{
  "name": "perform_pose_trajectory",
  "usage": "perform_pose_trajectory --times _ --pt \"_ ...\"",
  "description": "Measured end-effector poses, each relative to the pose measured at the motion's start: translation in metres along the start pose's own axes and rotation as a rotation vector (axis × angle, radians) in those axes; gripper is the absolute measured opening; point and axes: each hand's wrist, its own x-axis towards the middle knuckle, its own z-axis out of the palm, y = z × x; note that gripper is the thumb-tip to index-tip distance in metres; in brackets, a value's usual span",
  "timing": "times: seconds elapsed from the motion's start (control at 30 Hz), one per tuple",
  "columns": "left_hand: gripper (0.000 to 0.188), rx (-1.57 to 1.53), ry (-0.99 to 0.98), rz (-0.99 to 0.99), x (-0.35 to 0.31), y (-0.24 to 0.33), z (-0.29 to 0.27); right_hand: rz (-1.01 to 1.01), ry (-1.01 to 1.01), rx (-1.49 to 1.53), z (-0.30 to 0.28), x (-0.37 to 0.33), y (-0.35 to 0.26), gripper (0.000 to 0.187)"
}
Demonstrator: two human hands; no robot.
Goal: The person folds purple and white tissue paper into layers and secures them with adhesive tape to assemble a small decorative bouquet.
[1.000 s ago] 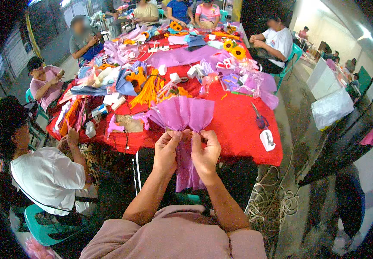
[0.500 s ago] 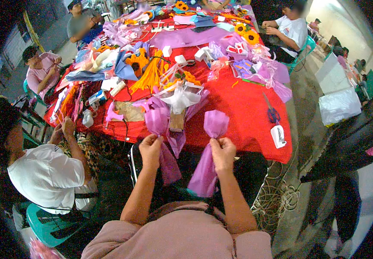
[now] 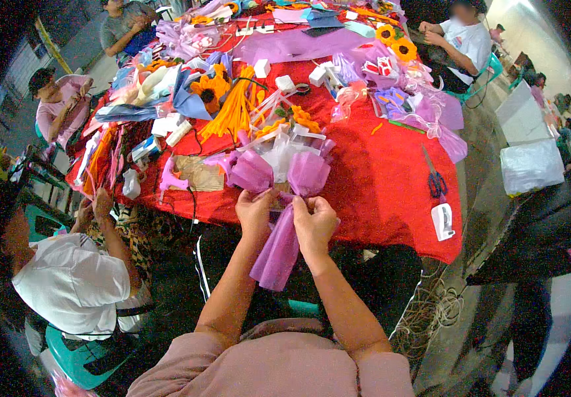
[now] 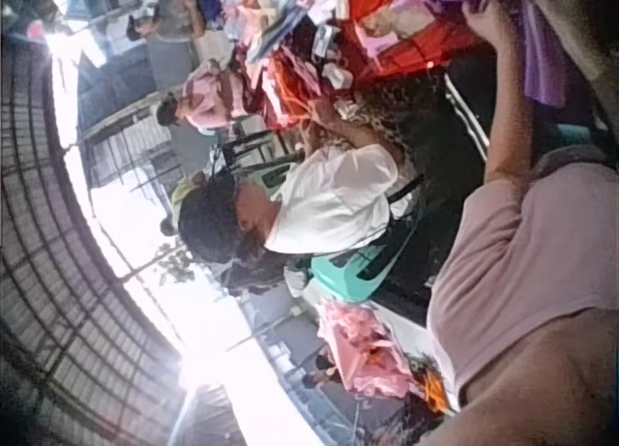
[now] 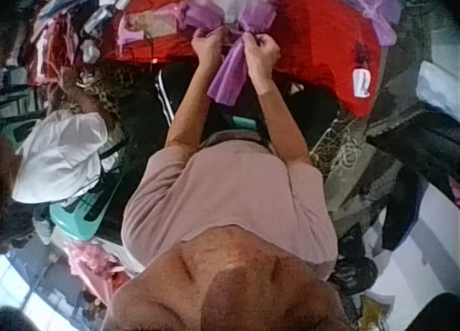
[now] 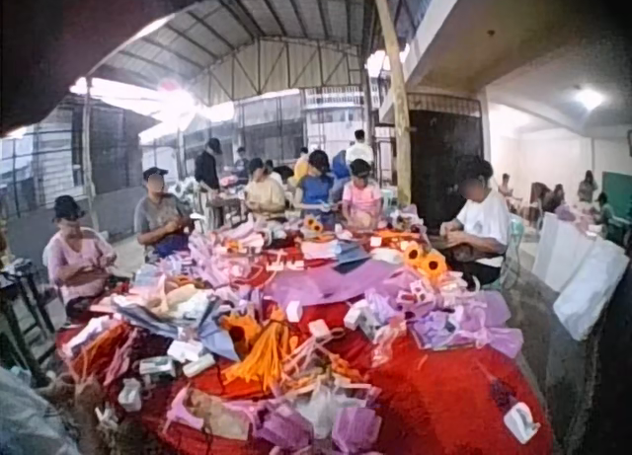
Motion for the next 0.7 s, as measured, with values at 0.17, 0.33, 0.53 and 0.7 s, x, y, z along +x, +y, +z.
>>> perform_pose_trajectory --times 0.17,0.33,0.53,0.7 --pt "0.020 0.148 -0.098 -0.020 0.017 0.004 -0.006 -0.061 0.021 -0.097 0.026 0.004 -0.002 0.024" --pt "0.022 0.167 -0.174 -0.116 0.026 0.014 -0.009 -0.197 0.046 -0.201 0.040 0.005 -0.002 0.023" --pt "0.025 0.197 -0.221 -0.130 0.039 0.004 -0.020 -0.303 -0.048 -0.492 0.046 0.013 0.008 0.025" --pt "0.026 0.286 -0.225 -0.211 0.043 0.010 -0.023 -0.216 -0.102 -0.574 0.050 0.016 -0.003 0.025"
